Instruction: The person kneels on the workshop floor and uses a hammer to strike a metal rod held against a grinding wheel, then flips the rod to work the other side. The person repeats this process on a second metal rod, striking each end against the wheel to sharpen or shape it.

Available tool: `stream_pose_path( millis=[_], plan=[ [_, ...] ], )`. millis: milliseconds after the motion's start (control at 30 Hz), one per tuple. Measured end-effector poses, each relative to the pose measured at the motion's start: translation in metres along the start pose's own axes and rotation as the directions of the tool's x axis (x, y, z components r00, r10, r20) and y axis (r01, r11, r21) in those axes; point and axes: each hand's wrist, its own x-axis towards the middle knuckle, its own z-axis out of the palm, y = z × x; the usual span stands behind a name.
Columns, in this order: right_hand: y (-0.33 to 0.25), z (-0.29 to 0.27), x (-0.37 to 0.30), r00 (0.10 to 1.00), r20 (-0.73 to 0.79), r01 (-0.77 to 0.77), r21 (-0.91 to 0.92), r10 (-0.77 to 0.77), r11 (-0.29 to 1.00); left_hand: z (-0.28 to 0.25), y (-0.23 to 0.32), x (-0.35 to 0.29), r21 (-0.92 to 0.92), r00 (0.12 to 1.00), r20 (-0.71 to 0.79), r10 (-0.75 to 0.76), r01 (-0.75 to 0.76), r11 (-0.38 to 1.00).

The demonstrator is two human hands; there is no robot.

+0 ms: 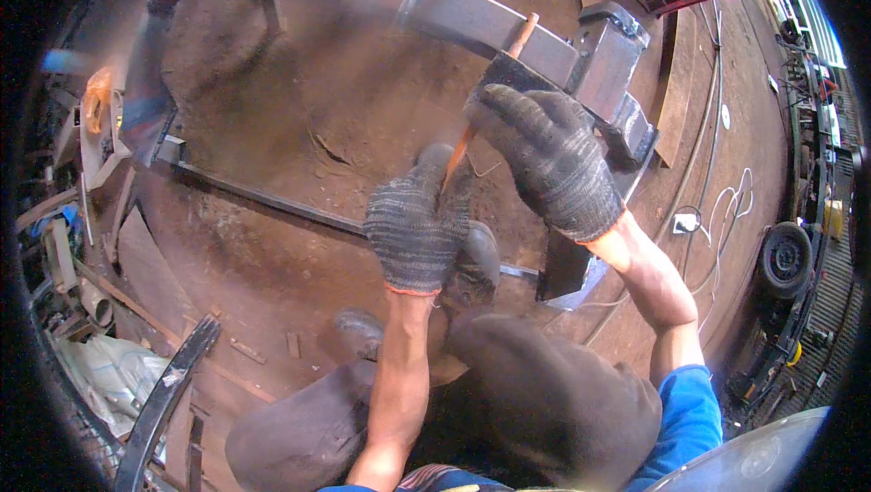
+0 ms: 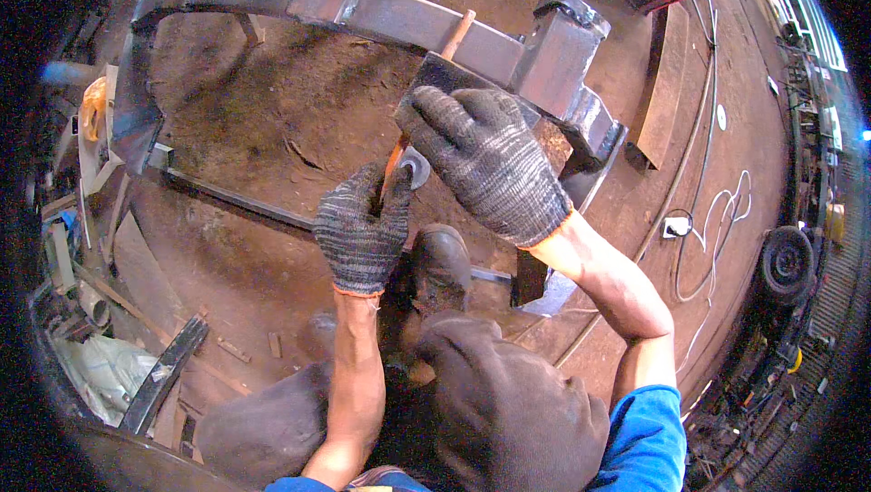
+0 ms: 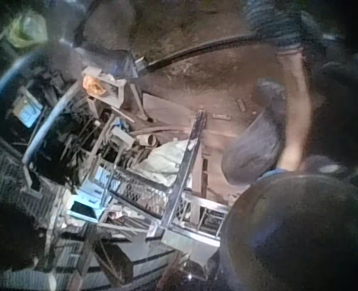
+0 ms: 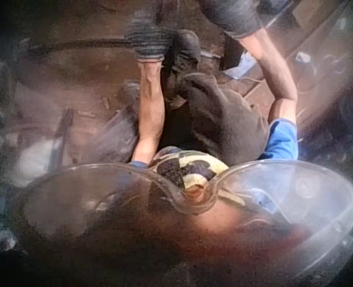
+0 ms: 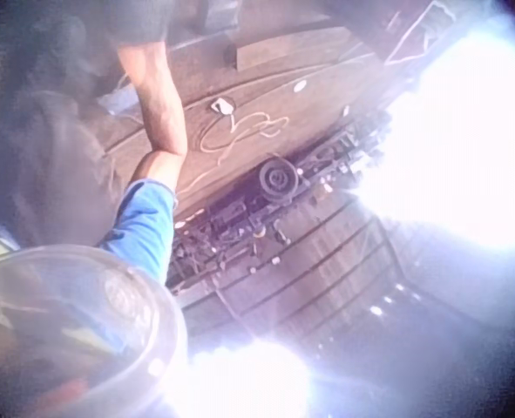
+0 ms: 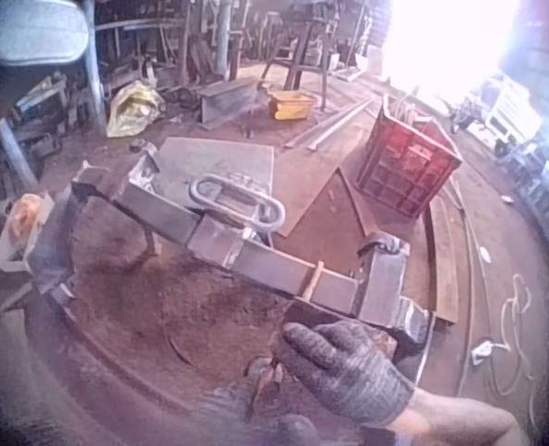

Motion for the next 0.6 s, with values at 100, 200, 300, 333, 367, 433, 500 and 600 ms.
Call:
stream_pose_path(
  millis=[100,200,300,333,367,433,500,600],
  plan=[
    [0.002,-0.002,0.009,0.998,0.034,0.060,0.007,-0.061,0.998,-0.008,-0.004,0.001,0.021,1.000,0.010,0.026,-0.027,0.999],
    [0.010,-0.016,0.017,0.996,0.084,0.014,-0.004,-0.014,1.000,-0.012,-0.005,-0.001,-0.052,0.999,0.048,0.000,0.003,0.999],
    [0.025,-0.017,0.020,0.989,0.061,-0.134,-0.042,0.136,0.990,-0.012,-0.006,-0.001,-0.354,0.984,0.159,-0.079,0.131,0.926],
    [0.020,-0.017,0.019,0.987,0.120,-0.103,-0.046,0.108,0.994,-0.013,-0.008,-0.002,-0.371,0.985,0.152,-0.085,0.137,0.918],
    [0.010,-0.018,0.018,0.981,0.178,-0.071,-0.049,0.079,0.996,-0.014,-0.011,-0.002,-0.387,0.985,0.145,-0.092,0.142,0.911],
    [0.003,-0.013,0.016,0.969,0.236,0.063,0.069,-0.077,0.996,-0.014,-0.016,-0.003,-0.384,0.984,0.145,-0.102,0.151,0.911],
    [0.017,-0.014,0.017,0.967,0.250,-0.040,-0.015,0.042,0.999,-0.015,-0.023,-0.005,-0.345,0.982,0.156,-0.109,0.158,0.925],
    [0.019,-0.001,0.004,0.973,0.224,-0.098,0.148,0.063,0.984,-0.001,-0.024,-0.011,-0.333,0.998,0.040,-0.045,0.056,0.941]
  ],
)
